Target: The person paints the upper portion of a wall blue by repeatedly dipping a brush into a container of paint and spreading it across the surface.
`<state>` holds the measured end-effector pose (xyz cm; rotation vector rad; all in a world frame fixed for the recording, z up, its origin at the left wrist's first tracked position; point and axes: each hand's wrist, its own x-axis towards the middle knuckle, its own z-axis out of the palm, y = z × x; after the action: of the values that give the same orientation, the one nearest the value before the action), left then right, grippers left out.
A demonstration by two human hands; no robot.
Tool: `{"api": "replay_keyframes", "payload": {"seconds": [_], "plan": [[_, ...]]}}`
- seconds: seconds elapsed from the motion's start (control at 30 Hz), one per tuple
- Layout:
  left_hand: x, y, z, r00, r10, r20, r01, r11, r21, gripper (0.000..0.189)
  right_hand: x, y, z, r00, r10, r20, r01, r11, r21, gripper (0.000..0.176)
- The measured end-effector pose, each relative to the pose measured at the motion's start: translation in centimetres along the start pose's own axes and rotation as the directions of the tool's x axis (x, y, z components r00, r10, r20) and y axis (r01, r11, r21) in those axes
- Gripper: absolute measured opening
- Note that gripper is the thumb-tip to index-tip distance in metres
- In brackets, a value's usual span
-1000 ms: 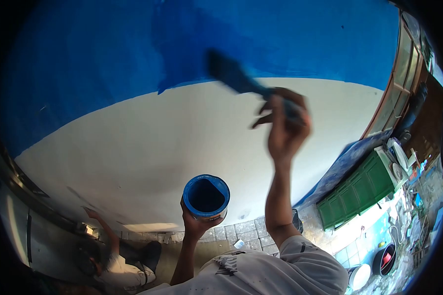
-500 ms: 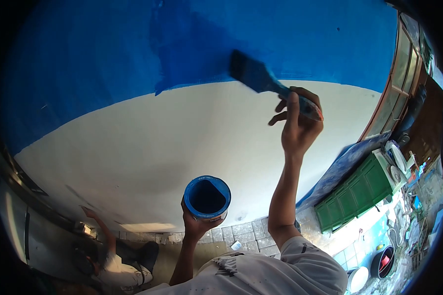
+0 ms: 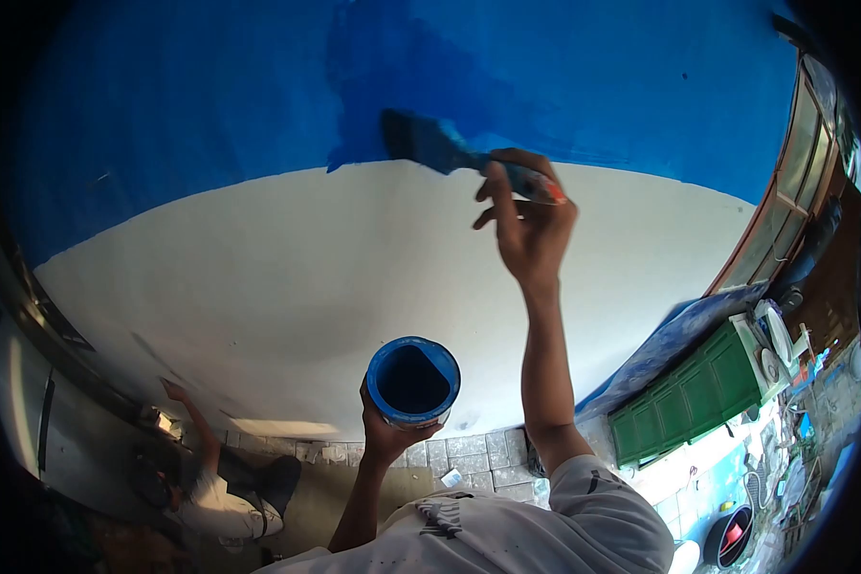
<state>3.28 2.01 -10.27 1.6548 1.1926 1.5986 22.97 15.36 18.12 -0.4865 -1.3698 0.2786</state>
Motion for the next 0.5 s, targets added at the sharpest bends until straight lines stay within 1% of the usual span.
{"api": "replay_keyframes", "payload": {"seconds": [0.03,0.1,0.17,0.2,0.23,0.3,0.33,0.37,0.43,0.5], "plan": [[0.0,0.1,-0.2,1.000,-0.005,0.000,0.005,1.000,0.001,0.127,0.0,-0.5,-0.7,1.000,0.002,-0.016,-0.003,0.999,-0.046,0.013],[0.0,0.2,-0.4,1.000,-0.022,0.001,0.022,1.000,-0.012,0.126,0.1,-1.5,-1.2,0.999,0.023,-0.022,-0.023,0.999,-0.028,0.012],[0.2,-0.1,-0.3,1.000,-0.025,0.010,0.026,0.999,-0.021,0.125,0.0,-2.0,-0.9,1.000,0.003,0.000,-0.003,1.000,0.028,0.012],[0.3,-0.2,-0.3,1.000,-0.025,0.013,0.026,0.999,-0.030,0.124,-0.1,-2.0,-0.2,1.000,-0.010,0.021,0.008,0.996,0.086,0.012],[0.4,0.0,-0.3,0.999,-0.025,0.022,0.025,0.999,-0.029,0.124,-0.1,-1.7,0.6,0.994,-0.088,0.059,0.086,0.995,0.043,0.013],[0.5,0.4,0.0,1.000,-0.014,0.008,0.014,1.000,0.001,0.123,0.0,-1.7,1.8,0.991,-0.055,0.120,0.050,0.998,0.044,0.013],[0.5,0.4,0.0,1.000,-0.013,0.016,0.013,1.000,0.000,0.123,0.2,-1.1,2.0,0.991,-0.063,0.119,0.064,0.998,-0.005,0.013],[0.5,0.2,0.0,1.000,0.007,0.012,-0.007,1.000,0.011,0.122,0.1,-0.5,1.6,0.991,-0.064,0.115,0.065,0.998,-0.010,0.013],[0.5,0.0,0.2,1.000,0.030,0.004,-0.030,0.999,0.016,0.122,0.3,0.2,0.3,0.998,-0.011,0.063,0.009,0.999,0.031,0.013],[0.5,0.0,0.2,1.000,0.031,0.000,-0.031,0.999,-0.013,0.122,0.3,0.3,-1.4,0.999,-0.027,0.022,0.027,1.000,0.012,0.014]]}}
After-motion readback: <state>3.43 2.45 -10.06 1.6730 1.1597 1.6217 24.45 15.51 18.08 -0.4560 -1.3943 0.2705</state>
